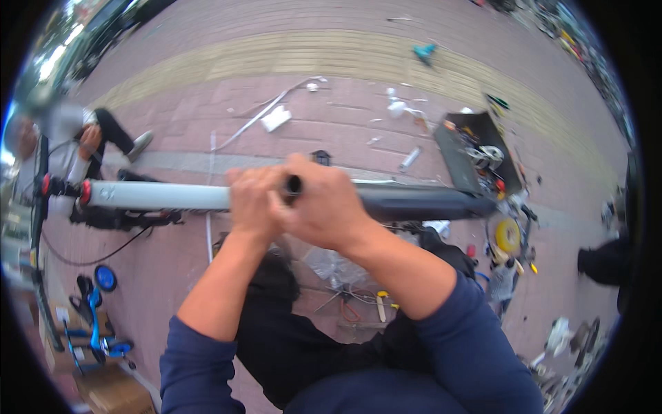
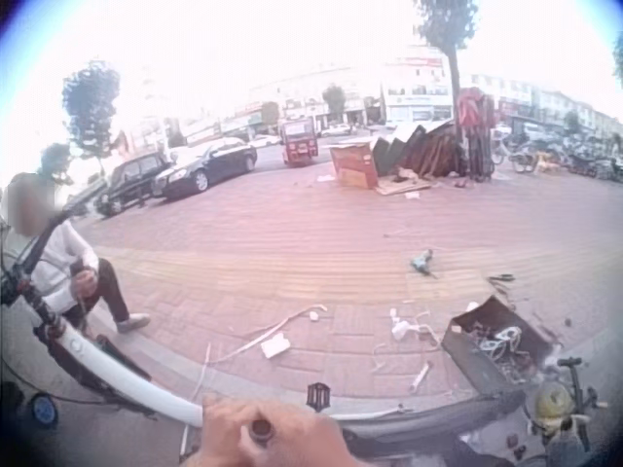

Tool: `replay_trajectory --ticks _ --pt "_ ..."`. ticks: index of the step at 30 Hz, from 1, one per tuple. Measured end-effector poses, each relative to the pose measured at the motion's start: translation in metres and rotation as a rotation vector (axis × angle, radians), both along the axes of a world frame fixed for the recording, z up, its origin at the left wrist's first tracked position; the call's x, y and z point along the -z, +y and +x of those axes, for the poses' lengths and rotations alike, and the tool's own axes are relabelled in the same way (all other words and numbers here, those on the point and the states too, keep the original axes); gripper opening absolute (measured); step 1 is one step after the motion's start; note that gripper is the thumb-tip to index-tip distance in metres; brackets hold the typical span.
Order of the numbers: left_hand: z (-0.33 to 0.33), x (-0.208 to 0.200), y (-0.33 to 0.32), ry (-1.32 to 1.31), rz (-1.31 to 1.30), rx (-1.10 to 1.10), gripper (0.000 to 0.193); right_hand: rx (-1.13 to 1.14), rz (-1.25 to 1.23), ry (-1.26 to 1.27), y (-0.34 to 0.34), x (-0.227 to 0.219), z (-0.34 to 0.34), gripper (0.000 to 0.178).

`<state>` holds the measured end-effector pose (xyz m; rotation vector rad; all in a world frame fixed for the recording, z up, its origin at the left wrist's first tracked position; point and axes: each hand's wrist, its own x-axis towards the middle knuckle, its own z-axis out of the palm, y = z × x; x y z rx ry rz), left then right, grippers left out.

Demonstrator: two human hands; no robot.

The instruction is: The person is assembling a bicycle by attaching the seat post and saddle. They use a wrench to tighten the seat post clamp and then place the saddle onto the post.

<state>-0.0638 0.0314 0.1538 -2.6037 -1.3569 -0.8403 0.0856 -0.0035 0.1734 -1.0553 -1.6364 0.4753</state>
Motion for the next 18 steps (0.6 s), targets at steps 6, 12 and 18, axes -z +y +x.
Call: replay_trajectory --ticks 6,12,18 --pt "0.015 0.021 -0.018 0.21 0.029 -0.282 0.023 0.127 -0.119 -0.02 -0.004 -0.003 0.01 0.027" --pt "-0.002 0.02 -0.021 0.059 -0.063 -0.365 0.032 -0.037 -0.398 -0.13 -0.053 -0.021 0.056 0.05" --pt "0.016 -0.01 -0.038 -0.443 -0.298 -0.231 0.046 0.456 -0.613 0.278 -0.176 0.019 0.27 0.038"
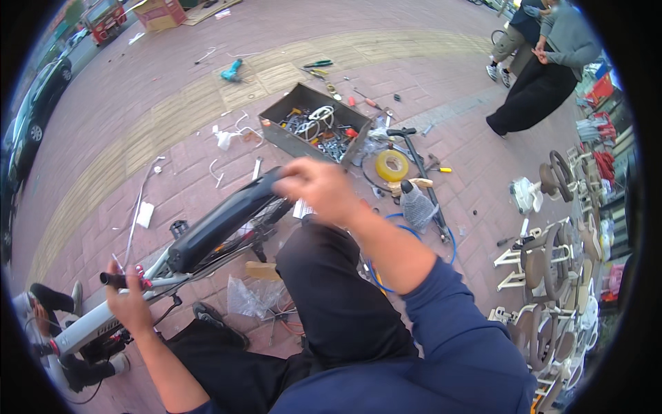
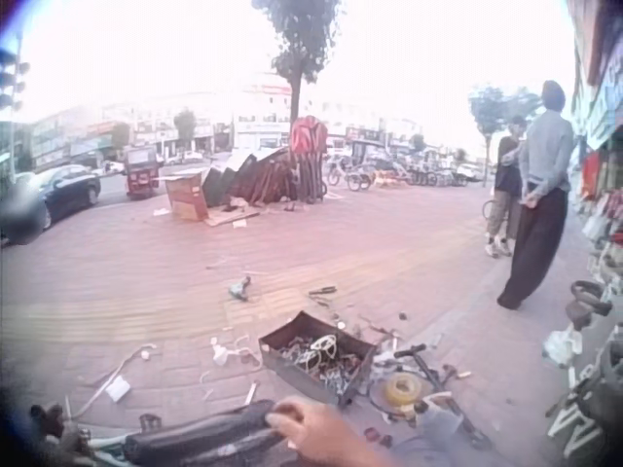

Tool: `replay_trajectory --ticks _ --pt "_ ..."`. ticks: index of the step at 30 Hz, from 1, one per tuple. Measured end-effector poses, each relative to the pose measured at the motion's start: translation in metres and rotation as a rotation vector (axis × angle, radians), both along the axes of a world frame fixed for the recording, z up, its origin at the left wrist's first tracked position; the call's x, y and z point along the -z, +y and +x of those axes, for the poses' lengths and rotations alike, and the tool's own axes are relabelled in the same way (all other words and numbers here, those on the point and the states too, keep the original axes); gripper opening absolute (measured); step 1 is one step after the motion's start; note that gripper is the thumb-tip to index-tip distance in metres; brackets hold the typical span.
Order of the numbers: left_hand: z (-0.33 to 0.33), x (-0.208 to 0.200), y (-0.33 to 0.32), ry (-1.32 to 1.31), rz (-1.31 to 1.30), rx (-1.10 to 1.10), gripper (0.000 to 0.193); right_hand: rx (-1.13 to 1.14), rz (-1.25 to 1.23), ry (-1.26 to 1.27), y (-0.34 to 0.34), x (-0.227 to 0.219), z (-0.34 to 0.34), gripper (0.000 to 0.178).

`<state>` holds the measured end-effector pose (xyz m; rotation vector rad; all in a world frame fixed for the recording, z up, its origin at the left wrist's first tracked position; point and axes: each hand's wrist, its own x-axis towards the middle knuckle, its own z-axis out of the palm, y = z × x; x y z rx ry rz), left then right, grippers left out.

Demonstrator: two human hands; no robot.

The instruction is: The person is assembling a bicycle by attaching the seat post and saddle. They use a wrench to tighten the seat post clamp and then place the saddle onto the post.

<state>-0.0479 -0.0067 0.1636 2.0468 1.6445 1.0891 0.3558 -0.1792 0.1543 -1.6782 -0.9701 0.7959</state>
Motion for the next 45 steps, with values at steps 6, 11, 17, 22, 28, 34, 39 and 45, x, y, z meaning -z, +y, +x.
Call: replay_trajectory --ticks 6,11,17,22,28,34,39,45 --pt "0.01 -0.001 0.032 -0.517 0.056 0.224 0.026 0.426 -0.856 -0.459 -0.197 0.276 0.171 0.043" --pt "0.011 0.001 0.028 -0.53 0.225 0.095 0.024 0.576 -1.067 -0.364 -0.192 0.309 0.194 0.055" --pt "0.036 -0.004 0.021 -0.526 0.313 0.042 0.033 0.331 -1.111 -0.601 -0.172 0.33 0.245 0.053" --pt "0.038 -0.005 0.018 -0.54 0.331 0.045 0.029 0.1 -1.213 -0.688 -0.168 0.331 0.249 0.032" --pt "0.038 0.0 0.006 -0.357 0.369 -0.044 0.013 0.268 -1.083 -0.712 -0.193 0.247 0.223 0.042" --pt "0.109 -0.016 -0.07 -0.269 0.783 0.302 0.048 0.465 -0.405 -0.675 -0.18 0.026 0.165 0.053" --pt "0.135 -0.009 -0.137 -0.465 -0.105 0.656 0.056 0.25 0.246 -0.368 -0.152 -0.121 0.058 0.053" --pt "0.122 0.006 -0.166 -0.676 -0.194 0.721 0.056 -0.204 0.443 -0.372 -0.108 -0.132 -0.049 0.055"
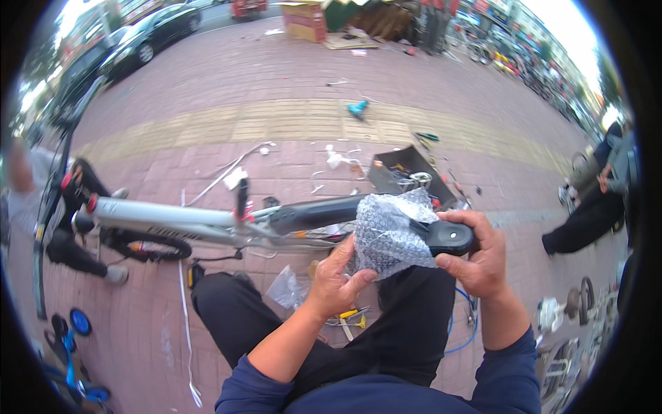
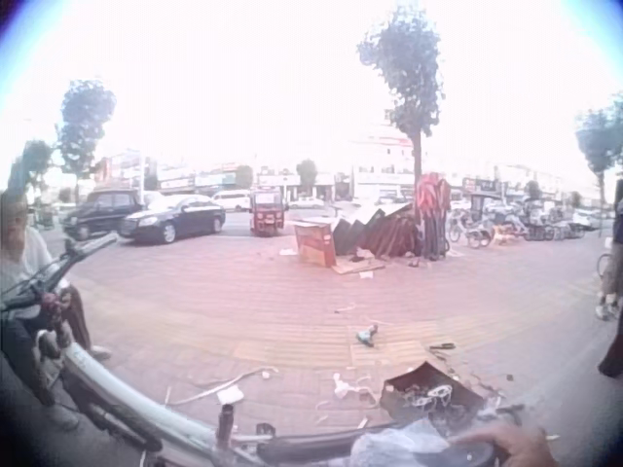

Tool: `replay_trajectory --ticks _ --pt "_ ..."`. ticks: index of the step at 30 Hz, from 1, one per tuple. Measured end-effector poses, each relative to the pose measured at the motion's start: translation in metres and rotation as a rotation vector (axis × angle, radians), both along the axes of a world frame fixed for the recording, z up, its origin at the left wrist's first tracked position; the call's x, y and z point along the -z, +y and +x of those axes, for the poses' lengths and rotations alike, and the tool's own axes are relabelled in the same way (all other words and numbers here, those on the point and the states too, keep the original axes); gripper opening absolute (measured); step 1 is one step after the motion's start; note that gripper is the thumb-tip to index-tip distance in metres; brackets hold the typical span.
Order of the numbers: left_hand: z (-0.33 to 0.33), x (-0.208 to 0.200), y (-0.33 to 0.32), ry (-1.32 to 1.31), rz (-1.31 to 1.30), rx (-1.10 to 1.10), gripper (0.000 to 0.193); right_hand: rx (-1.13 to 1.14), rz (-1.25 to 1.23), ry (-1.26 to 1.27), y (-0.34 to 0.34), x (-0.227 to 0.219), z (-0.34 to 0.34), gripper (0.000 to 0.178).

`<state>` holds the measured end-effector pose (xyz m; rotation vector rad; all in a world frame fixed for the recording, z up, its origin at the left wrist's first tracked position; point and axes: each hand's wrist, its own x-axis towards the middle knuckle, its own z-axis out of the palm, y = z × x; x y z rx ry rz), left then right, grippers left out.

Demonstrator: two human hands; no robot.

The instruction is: The person is assembling a bicycle by attaching the seat post and saddle. They use a wrench to tighten the seat post clamp and then place the saddle onto the post.

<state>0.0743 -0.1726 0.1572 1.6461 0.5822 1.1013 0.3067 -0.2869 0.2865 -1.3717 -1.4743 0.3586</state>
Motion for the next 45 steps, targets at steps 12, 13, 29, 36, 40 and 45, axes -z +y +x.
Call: replay_trajectory --ticks 12,13,29,36,40,45 --pt "-0.089 0.08 -0.018 -0.238 -0.821 -0.044 0.044 -0.26 -0.112 0.839 0.059 0.062 -0.08 0.045" --pt "-0.093 0.082 -0.019 -0.388 -1.093 0.174 0.044 -0.296 -0.1 0.886 0.059 0.065 -0.082 0.046" --pt "-0.164 0.147 0.033 1.581 -0.518 -0.406 0.036 0.107 0.106 0.509 0.072 0.053 -0.044 0.038" --pt "-0.11 0.049 0.021 0.626 -0.016 -0.278 0.071 -0.09 0.009 0.463 0.081 0.04 -0.058 0.046" --pt "-0.092 -0.02 0.031 0.092 -0.272 0.109 0.062 -0.205 -0.076 0.477 0.104 0.019 -0.104 0.048" --pt "-0.106 -0.051 0.073 -0.21 -0.463 0.27 0.056 -0.213 -0.077 0.153 0.15 -0.006 -0.143 0.047"
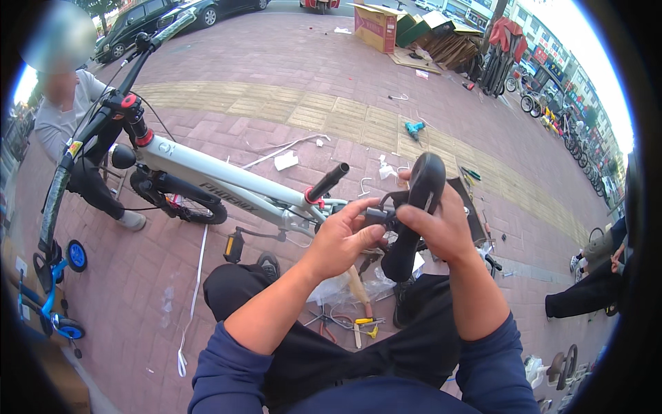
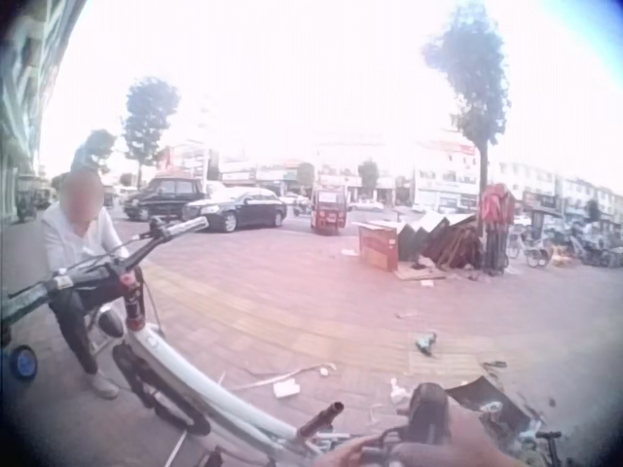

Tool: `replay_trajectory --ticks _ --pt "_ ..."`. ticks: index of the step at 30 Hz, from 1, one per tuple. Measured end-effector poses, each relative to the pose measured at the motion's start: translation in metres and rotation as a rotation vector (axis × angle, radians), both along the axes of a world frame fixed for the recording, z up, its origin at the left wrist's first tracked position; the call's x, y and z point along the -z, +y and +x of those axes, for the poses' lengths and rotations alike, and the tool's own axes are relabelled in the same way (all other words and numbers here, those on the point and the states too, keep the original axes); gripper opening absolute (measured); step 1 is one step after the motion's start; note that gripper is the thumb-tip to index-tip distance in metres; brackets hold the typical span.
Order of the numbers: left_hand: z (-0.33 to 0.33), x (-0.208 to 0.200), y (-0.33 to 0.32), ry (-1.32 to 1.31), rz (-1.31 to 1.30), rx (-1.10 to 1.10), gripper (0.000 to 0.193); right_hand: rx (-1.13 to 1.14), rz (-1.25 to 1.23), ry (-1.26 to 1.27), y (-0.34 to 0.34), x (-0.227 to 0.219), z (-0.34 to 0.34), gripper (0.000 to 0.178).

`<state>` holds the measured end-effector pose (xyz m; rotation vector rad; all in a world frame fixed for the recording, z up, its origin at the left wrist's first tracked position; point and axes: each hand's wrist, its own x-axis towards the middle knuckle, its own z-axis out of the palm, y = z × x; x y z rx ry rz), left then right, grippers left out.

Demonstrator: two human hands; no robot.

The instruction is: The person is assembling a bicycle by attaching the seat post and saddle. They use a wrench to tighten the seat post clamp and then place the saddle onto the post.

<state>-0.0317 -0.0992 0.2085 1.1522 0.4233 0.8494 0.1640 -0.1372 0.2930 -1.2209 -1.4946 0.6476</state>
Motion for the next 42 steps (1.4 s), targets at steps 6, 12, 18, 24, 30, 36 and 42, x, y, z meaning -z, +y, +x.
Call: replay_trajectory --ticks 6,12,18,24,30,36,42 --pt "-0.038 -0.006 0.053 0.526 0.611 -0.661 0.048 0.046 -0.048 -0.211 0.054 -0.028 -0.006 0.044" --pt "-0.04 0.009 0.088 0.56 0.612 -0.491 0.042 -0.011 -0.056 -0.41 0.104 -0.043 -0.031 0.048" --pt "-0.042 -0.003 0.092 0.651 0.505 -0.467 0.029 -0.175 -0.034 -0.603 0.133 -0.054 -0.056 0.053" --pt "-0.047 0.005 0.098 0.529 0.449 -0.429 0.024 -0.225 0.13 -0.905 0.134 -0.04 -0.095 0.056" --pt "-0.052 0.011 0.103 0.352 0.108 -0.496 0.023 -0.273 0.14 -0.592 0.139 -0.034 -0.072 0.069" --pt "-0.066 -0.02 0.1 -0.242 0.125 -0.761 0.05 0.193 -0.18 -0.088 0.115 -0.003 0.021 0.064" --pt "-0.042 -0.077 0.106 0.284 0.413 -0.882 0.044 -0.411 -0.576 1.038 0.068 0.034 0.008 0.068"
